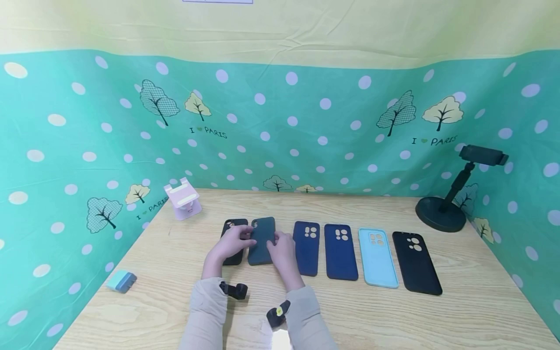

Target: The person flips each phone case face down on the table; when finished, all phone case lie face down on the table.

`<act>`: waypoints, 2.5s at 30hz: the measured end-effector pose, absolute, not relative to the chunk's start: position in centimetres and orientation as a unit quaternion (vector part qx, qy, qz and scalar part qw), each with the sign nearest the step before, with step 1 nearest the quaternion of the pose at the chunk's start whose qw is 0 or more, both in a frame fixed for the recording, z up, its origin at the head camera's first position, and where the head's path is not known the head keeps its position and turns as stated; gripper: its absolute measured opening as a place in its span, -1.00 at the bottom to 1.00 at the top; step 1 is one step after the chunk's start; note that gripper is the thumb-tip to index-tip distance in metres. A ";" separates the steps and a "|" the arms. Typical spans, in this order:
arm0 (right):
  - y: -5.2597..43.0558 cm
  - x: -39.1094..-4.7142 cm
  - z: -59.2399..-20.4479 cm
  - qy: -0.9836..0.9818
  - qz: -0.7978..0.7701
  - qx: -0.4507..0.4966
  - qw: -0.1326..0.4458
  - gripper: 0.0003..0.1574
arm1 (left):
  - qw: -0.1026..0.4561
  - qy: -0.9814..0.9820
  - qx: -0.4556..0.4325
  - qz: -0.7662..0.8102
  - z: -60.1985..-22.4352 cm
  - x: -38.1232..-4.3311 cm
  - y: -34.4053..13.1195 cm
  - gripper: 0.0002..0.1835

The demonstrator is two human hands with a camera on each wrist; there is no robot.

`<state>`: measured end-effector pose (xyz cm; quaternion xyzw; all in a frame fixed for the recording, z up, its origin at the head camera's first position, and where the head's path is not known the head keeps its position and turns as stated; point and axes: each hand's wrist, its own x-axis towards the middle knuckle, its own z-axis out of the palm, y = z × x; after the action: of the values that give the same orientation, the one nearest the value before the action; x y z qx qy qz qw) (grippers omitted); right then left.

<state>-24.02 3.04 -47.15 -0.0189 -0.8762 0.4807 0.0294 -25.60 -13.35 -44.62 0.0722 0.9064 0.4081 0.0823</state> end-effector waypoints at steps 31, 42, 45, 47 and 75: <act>13.1 -24.8 -45.5 -0.921 0.369 -0.094 0.082 -0.62 | 0.100 0.884 0.158 0.429 -45.0 -25.2 -6.5 -0.57; 13.5 -24.6 -45.8 -0.934 0.338 -0.101 0.054 -0.64 | 0.114 0.889 0.158 0.414 -45.4 -24.9 -5.2 -0.59; 13.3 -24.7 -45.9 -0.932 0.343 -0.100 0.058 -0.64 | 0.114 0.890 0.161 0.412 -45.6 -25.0 -5.0 -0.57; 13.1 -24.7 -46.1 -0.931 0.346 -0.098 0.057 -0.63 | 0.116 0.890 0.162 0.409 -45.8 -25.2 -4.9 -0.56; 12.4 -24.9 -46.9 -0.923 0.377 -0.061 0.053 -0.75 | 0.112 0.903 0.129 0.394 -45.8 -25.4 -4.8 -0.43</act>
<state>-24.92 12.38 -46.90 -0.0608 -0.9226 0.3773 0.0532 -25.40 -4.81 -45.76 0.1294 0.9030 0.3941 0.1119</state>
